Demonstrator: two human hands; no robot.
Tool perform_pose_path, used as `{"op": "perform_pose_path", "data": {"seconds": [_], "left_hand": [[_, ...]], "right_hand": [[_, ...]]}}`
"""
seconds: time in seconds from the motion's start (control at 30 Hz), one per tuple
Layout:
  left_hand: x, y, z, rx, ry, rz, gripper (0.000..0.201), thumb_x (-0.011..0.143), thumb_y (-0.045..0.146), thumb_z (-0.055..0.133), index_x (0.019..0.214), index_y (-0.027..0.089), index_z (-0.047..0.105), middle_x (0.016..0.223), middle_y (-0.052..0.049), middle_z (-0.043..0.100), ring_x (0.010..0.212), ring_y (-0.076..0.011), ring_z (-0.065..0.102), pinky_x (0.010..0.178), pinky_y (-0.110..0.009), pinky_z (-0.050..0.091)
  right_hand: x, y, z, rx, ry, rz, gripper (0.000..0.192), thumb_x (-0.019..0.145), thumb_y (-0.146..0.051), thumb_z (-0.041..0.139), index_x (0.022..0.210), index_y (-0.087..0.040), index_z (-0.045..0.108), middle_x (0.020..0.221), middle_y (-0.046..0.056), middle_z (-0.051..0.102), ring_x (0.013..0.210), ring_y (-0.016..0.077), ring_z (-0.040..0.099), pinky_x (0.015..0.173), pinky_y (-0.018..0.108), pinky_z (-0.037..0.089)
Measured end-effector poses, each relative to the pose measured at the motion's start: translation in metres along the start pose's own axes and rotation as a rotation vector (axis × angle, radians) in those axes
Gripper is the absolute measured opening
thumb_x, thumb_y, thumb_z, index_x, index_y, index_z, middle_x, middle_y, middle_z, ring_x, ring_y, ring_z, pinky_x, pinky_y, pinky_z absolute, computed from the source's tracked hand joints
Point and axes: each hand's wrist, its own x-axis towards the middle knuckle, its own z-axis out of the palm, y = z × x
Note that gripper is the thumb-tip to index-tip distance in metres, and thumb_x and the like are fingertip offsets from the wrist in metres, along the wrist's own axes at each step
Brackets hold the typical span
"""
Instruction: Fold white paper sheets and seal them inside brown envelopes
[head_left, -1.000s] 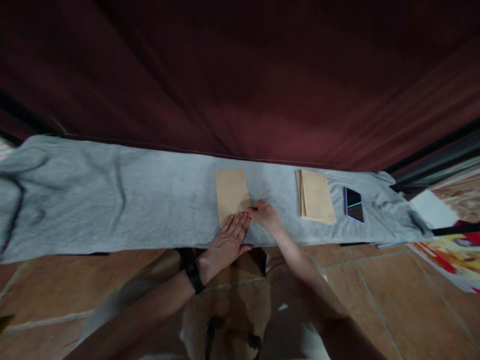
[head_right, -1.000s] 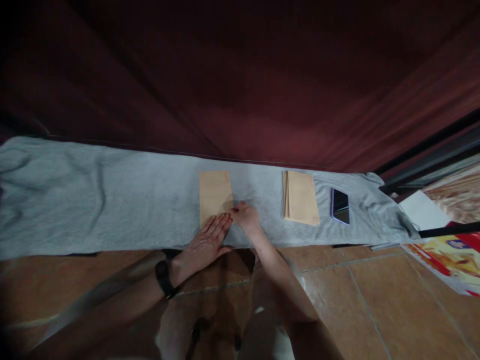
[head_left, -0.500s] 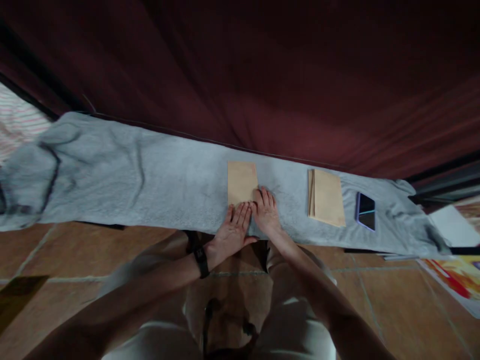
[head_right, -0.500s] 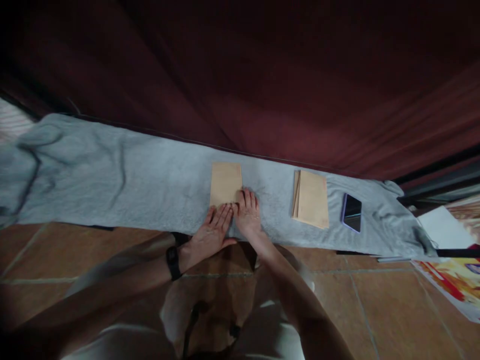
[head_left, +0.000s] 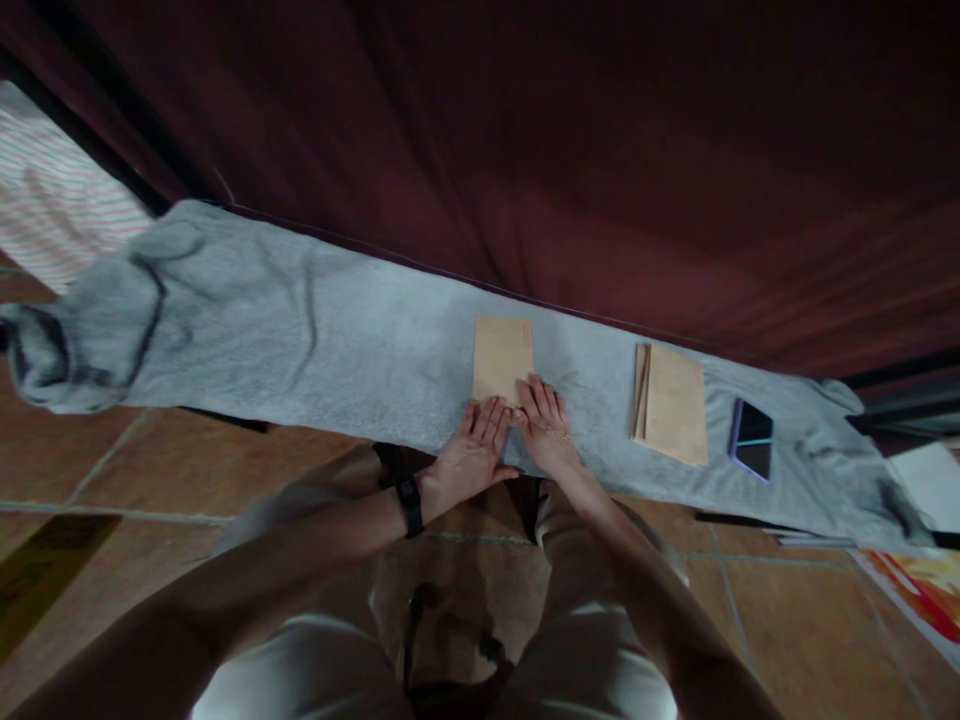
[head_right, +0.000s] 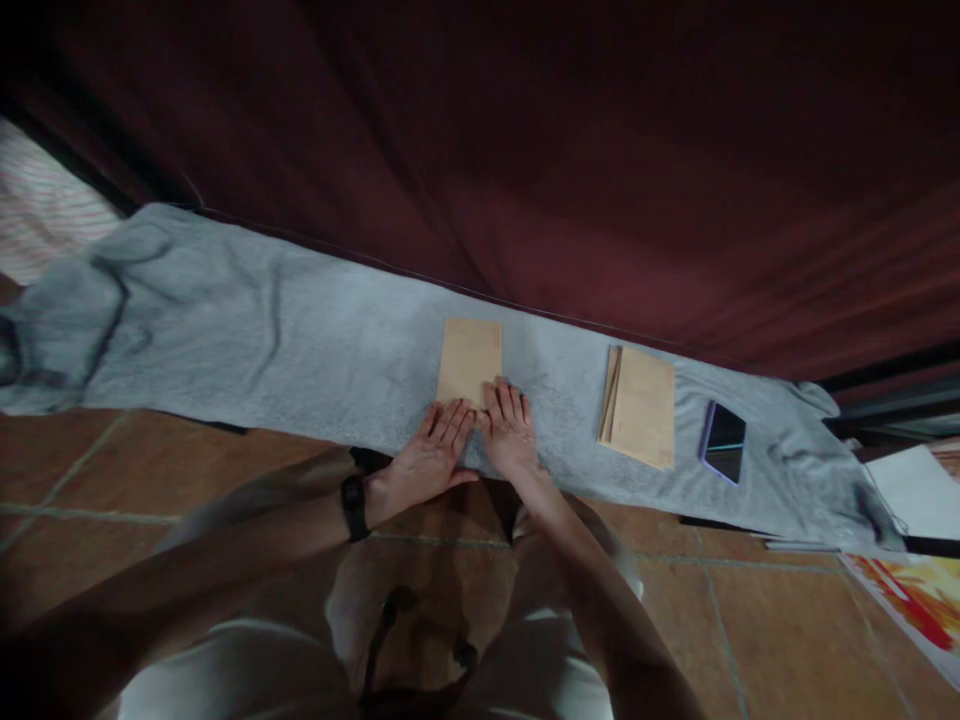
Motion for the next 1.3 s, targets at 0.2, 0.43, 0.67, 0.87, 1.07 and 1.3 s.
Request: {"op": "perform_pose_path", "data": {"seconds": [0.2, 0.43, 0.67, 0.87, 1.07, 1.3], "left_hand": [[-0.004, -0.005, 0.002, -0.008, 0.010, -0.027, 0.095, 0.093, 0.068, 0.047, 0.155, -0.003, 0.030, 0.162, -0.029, 0.021, 0.154, -0.0393, 0.017, 0.124, -0.058, 0.019], [-0.005, -0.005, 0.005, -0.027, 0.020, -0.039, 0.095, 0.093, 0.066, 0.050, 0.155, -0.002, 0.029, 0.163, -0.029, 0.020, 0.154, -0.0390, 0.016, 0.125, -0.056, 0.018], [-0.008, -0.008, 0.001, -0.061, 0.055, -0.068, 0.091, 0.094, 0.066, 0.047, 0.154, -0.002, 0.033, 0.162, -0.028, 0.026, 0.154, -0.0369, 0.020, 0.125, -0.052, 0.021], [-0.009, -0.019, 0.001, -0.104, 0.150, -0.187, 0.088, 0.094, 0.064, 0.048, 0.149, -0.005, 0.041, 0.156, -0.031, 0.037, 0.149, -0.0399, 0.034, 0.121, -0.052, 0.029], [-0.002, -0.036, 0.002, -0.149, 0.176, -0.239, 0.059, 0.101, 0.045, 0.040, 0.143, 0.005, 0.052, 0.151, -0.025, 0.049, 0.138, -0.0367, 0.050, 0.112, -0.052, 0.041], [0.016, -0.049, 0.005, -0.268, 0.154, -0.256, 0.046, 0.094, 0.028, 0.054, 0.138, 0.014, 0.055, 0.150, -0.017, 0.052, 0.129, -0.0321, 0.055, 0.104, -0.048, 0.047]], "right_hand": [[-0.001, 0.009, 0.002, -0.008, 0.008, 0.035, 0.057, 0.107, -0.038, 0.030, 0.159, -0.018, 0.031, 0.168, 0.011, 0.024, 0.154, 0.0277, 0.021, 0.124, 0.051, 0.020], [-0.001, 0.016, 0.001, 0.014, -0.006, 0.050, 0.058, 0.106, -0.040, 0.029, 0.159, -0.016, 0.030, 0.168, 0.012, 0.023, 0.155, 0.0275, 0.019, 0.124, 0.050, 0.021], [-0.002, 0.024, -0.007, -0.026, -0.006, 0.088, 0.059, 0.105, -0.039, 0.036, 0.156, -0.010, 0.036, 0.167, 0.017, 0.025, 0.154, 0.0296, 0.019, 0.125, 0.049, 0.018], [0.004, 0.020, -0.019, -0.060, 0.025, 0.145, 0.053, 0.103, -0.037, 0.046, 0.150, -0.014, 0.046, 0.161, 0.015, 0.038, 0.146, 0.0315, 0.034, 0.116, 0.048, 0.033], [0.012, 0.012, -0.025, 0.162, 0.030, 0.257, 0.028, 0.102, -0.027, 0.045, 0.119, -0.019, 0.067, 0.121, 0.009, 0.066, 0.106, 0.0202, 0.062, 0.096, 0.032, 0.047], [0.018, 0.006, -0.018, 0.623, 0.049, 0.443, 0.007, 0.087, -0.021, 0.060, 0.090, -0.022, 0.065, 0.091, 0.003, 0.065, 0.091, 0.0183, 0.062, 0.085, 0.031, 0.050]]}}
